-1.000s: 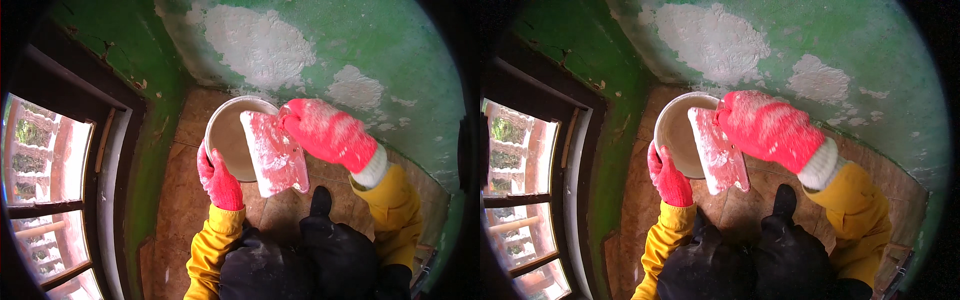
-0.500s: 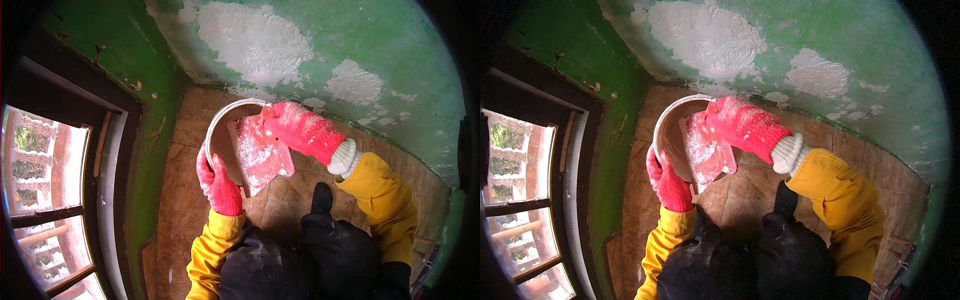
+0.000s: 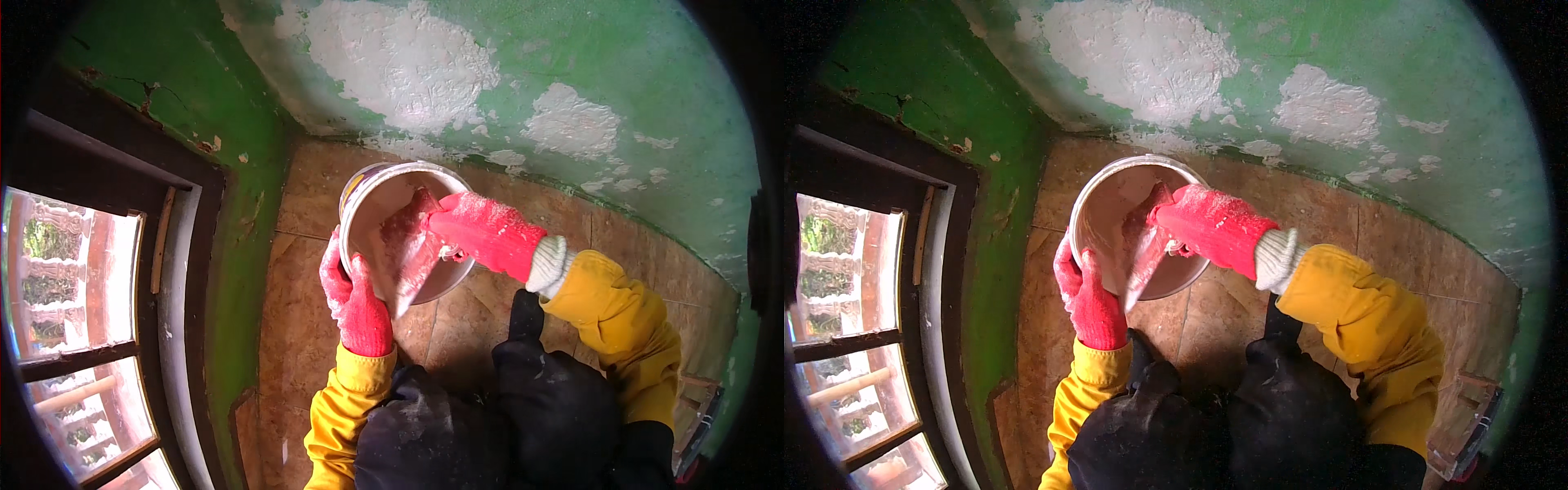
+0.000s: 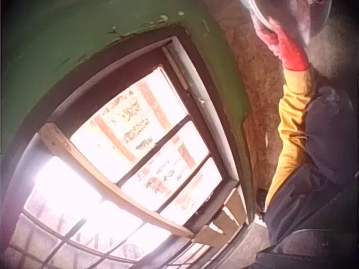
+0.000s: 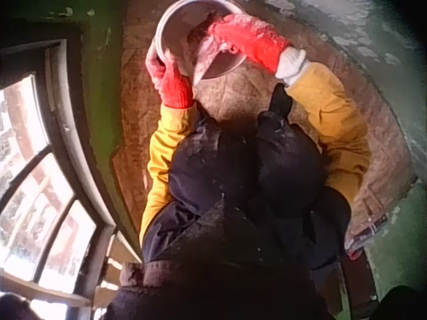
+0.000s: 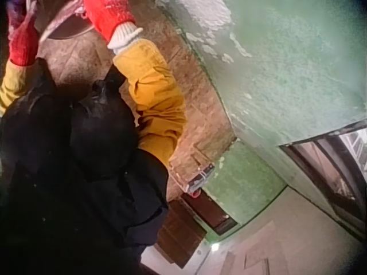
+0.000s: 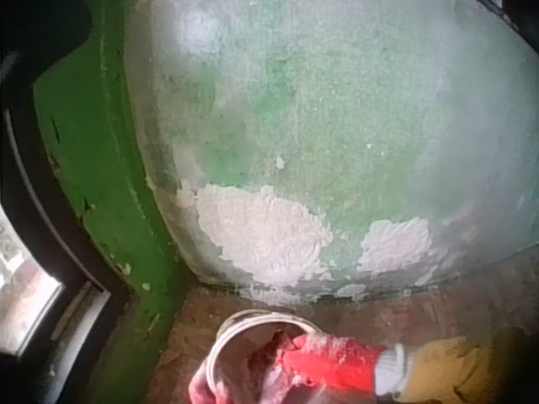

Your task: The person scrapes a wall with a putty knife, then mixes putty in a bucket and applies it to the wall surface.

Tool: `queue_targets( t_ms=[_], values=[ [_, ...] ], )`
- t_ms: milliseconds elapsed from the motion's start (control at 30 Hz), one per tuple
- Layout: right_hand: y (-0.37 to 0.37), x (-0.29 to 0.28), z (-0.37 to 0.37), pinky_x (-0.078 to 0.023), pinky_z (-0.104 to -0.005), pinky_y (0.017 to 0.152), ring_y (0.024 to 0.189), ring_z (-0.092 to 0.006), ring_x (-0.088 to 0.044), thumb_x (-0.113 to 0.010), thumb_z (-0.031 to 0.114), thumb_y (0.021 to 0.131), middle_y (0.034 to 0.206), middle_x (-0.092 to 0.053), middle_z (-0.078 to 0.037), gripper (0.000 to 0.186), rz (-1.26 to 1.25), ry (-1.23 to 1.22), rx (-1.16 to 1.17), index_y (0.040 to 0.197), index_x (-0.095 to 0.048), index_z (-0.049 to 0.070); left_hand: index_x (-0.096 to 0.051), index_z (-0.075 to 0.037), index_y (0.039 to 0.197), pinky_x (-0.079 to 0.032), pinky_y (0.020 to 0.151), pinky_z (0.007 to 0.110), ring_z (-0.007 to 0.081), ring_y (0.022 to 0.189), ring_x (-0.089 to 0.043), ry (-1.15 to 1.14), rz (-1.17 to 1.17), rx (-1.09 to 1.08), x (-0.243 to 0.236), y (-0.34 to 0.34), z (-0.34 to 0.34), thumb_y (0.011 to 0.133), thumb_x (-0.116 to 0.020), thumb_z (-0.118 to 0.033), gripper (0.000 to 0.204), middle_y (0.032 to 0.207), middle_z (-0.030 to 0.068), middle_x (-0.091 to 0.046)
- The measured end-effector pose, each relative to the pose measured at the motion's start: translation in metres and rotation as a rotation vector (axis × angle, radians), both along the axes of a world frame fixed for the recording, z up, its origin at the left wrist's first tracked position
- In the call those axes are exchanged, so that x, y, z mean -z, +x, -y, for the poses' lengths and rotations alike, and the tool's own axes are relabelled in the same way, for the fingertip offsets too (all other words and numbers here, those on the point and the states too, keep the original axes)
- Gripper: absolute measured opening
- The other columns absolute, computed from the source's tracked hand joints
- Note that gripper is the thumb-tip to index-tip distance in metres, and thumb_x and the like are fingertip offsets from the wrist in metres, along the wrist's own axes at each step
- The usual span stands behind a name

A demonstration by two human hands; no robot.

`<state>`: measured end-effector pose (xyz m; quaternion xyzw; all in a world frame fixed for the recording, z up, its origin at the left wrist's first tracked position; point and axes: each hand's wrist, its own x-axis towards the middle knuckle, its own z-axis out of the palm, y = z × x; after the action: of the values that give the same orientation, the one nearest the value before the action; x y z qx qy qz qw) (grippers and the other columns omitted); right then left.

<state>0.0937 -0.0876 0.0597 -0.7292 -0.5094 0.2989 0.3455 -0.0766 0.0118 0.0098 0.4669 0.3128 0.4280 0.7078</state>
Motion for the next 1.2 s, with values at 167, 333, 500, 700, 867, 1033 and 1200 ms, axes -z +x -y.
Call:
queue_targets(
  t_ms=[167,333,500,700,867,1033,1200],
  values=[
    [-0.015,-0.02,-0.011,-0.051,-0.03,0.076,0.1,-0.0277,-0.054,-0.054,0.012,0.083,0.113,-0.052,-0.017,0.037,-0.33,-0.311,0.295,0.119,-0.05,0.004,-0.042,-0.001,0.124,-0.035,0.096,0.032,0.0181,0.11,-0.046,0.127,-0.159,0.0,-0.001,0.003,-0.001,0.092,-0.047,-0.012,0.035,0.121,0.0098,-0.048],
    [-0.009,-0.034,-0.008,-0.05,-0.0272,0.063,0.075,-0.0145,-0.057,-0.051,0.02,0.088,0.095,-0.057,-0.009,0.03,-0.426,-0.271,0.357,0.114,-0.053,0.006,-0.043,-0.002,0.122,-0.039,0.094,0.032,0.0188,0.107,-0.049,-0.183,0.097,0.097,-0.01,0.009,-0.039,0.091,-0.046,-0.007,0.031,0.119,0.0094,-0.05],
    [-0.001,-0.063,-0.003,-0.046,-0.027,0.052,0.058,-0.0119,-0.053,-0.049,0.028,0.087,0.077,-0.057,-0.004,0.028,-0.559,-0.12,0.571,0.103,-0.055,0.005,-0.043,-0.002,0.118,-0.045,0.087,0.034,0.0197,0.102,-0.052,-0.245,0.035,0.182,-0.012,0.029,-0.07,0.09,-0.047,-0.006,0.028,0.114,0.0112,-0.052],
    [0.019,-0.077,0.014,-0.045,-0.0254,0.053,0.058,-0.0106,-0.052,-0.051,0.029,0.087,0.083,-0.058,-0.004,0.036,-0.537,-0.016,0.641,0.116,-0.053,0.007,-0.043,-0.001,0.118,-0.048,0.081,0.033,0.0203,0.098,-0.054,-0.294,0.05,0.253,-0.003,0.048,-0.087,0.091,-0.048,-0.009,0.028,0.111,0.0125,-0.053],
    [0.014,-0.115,0.027,-0.048,-0.0253,0.058,0.072,-0.0115,-0.055,-0.052,0.03,0.087,0.094,-0.058,-0.005,0.04,-0.426,-0.053,0.854,0.121,-0.051,0.009,-0.044,0.0,0.117,-0.046,0.083,0.032,0.019,0.098,-0.054,-0.221,-0.036,0.243,-0.004,0.047,-0.094,0.092,-0.048,-0.013,0.028,0.11,0.0119,-0.054],
    [0.003,-0.135,0.076,-0.045,-0.024,0.052,0.063,-0.0088,-0.051,-0.052,0.029,0.087,0.088,-0.058,-0.002,0.042,-0.381,-0.179,0.937,0.122,-0.049,0.006,-0.042,0.0,0.122,-0.042,0.087,0.03,0.0179,0.101,-0.052,-0.18,-0.114,0.276,-0.01,0.046,-0.089,0.093,-0.047,-0.019,0.035,0.112,0.0108,-0.053],
    [-0.01,-0.141,0.139,-0.047,-0.0258,0.057,0.067,-0.0107,-0.055,-0.053,0.033,0.088,0.087,-0.061,-0.004,0.041,-0.391,-0.03,1.098,0.119,-0.052,0.007,-0.04,-0.003,0.128,-0.038,0.091,0.031,0.0179,0.105,-0.046,0.332,-0.238,-0.088,-0.04,0.034,-0.023,0.092,-0.049,-0.021,0.041,0.127,0.0089,-0.04]
  ],
)
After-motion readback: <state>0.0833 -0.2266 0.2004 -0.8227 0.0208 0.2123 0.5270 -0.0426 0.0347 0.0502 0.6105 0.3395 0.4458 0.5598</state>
